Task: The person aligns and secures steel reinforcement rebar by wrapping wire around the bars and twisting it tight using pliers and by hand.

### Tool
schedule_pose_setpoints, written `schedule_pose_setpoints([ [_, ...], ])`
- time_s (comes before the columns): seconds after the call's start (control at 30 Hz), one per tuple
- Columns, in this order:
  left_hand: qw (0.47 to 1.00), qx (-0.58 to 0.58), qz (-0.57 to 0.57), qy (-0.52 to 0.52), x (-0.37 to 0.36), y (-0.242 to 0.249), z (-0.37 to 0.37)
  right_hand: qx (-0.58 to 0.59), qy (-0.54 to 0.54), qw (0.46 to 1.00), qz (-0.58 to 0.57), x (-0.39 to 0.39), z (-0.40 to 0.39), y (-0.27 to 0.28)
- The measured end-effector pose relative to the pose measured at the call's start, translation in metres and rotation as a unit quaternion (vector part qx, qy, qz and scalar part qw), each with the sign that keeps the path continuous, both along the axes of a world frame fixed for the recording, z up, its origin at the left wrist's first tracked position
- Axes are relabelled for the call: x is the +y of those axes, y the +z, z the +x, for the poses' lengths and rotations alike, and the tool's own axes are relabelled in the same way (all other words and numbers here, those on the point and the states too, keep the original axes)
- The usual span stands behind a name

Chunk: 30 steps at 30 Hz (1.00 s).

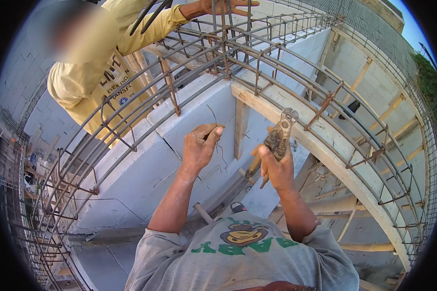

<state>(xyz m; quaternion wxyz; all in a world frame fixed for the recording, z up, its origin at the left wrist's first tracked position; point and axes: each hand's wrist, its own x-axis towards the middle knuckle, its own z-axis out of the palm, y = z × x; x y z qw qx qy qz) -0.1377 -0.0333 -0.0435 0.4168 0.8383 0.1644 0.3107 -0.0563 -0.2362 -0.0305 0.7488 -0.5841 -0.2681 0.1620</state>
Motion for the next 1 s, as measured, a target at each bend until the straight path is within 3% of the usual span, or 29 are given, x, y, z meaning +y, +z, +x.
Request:
schedule_pose_setpoints([
  [0.1, 0.998, -0.028, -0.054, -0.025, -0.006, 0.003, 0.003, 0.027, 0.023, 0.998, -0.044, -0.023, 0.004, 0.024],
  [0.27, 0.993, -0.039, -0.100, -0.053, -0.006, -0.002, 0.012, -0.204, -0.149, 0.966, 0.049, -0.078, -0.007, 0.103],
  [0.43, 0.985, -0.077, -0.124, -0.087, -0.016, -0.002, 0.022, -0.315, -0.308, 0.893, 0.091, -0.138, -0.001, 0.176],
  [0.53, 0.980, -0.082, -0.144, -0.112, -0.022, 0.000, 0.027, -0.399, -0.419, 0.813, 0.072, -0.163, -0.011, 0.206],
  [0.77, 0.974, -0.070, -0.174, -0.128, -0.031, 0.000, 0.036, -0.380, -0.610, 0.686, -0.113, -0.205, 0.012, 0.217],
  [0.83, 0.980, -0.066, -0.136, -0.131, -0.036, 0.007, 0.035, -0.333, -0.618, 0.651, -0.289, -0.230, 0.037, 0.205],
  [0.87, 0.983, -0.052, -0.123, -0.130, -0.037, 0.008, 0.035, -0.358, -0.635, 0.610, -0.310, -0.226, 0.047, 0.196],
  [1.0, 0.987, -0.026, -0.095, -0.124, -0.035, 0.009, 0.034, -0.317, -0.552, 0.585, -0.503, -0.237, 0.073, 0.170],
])
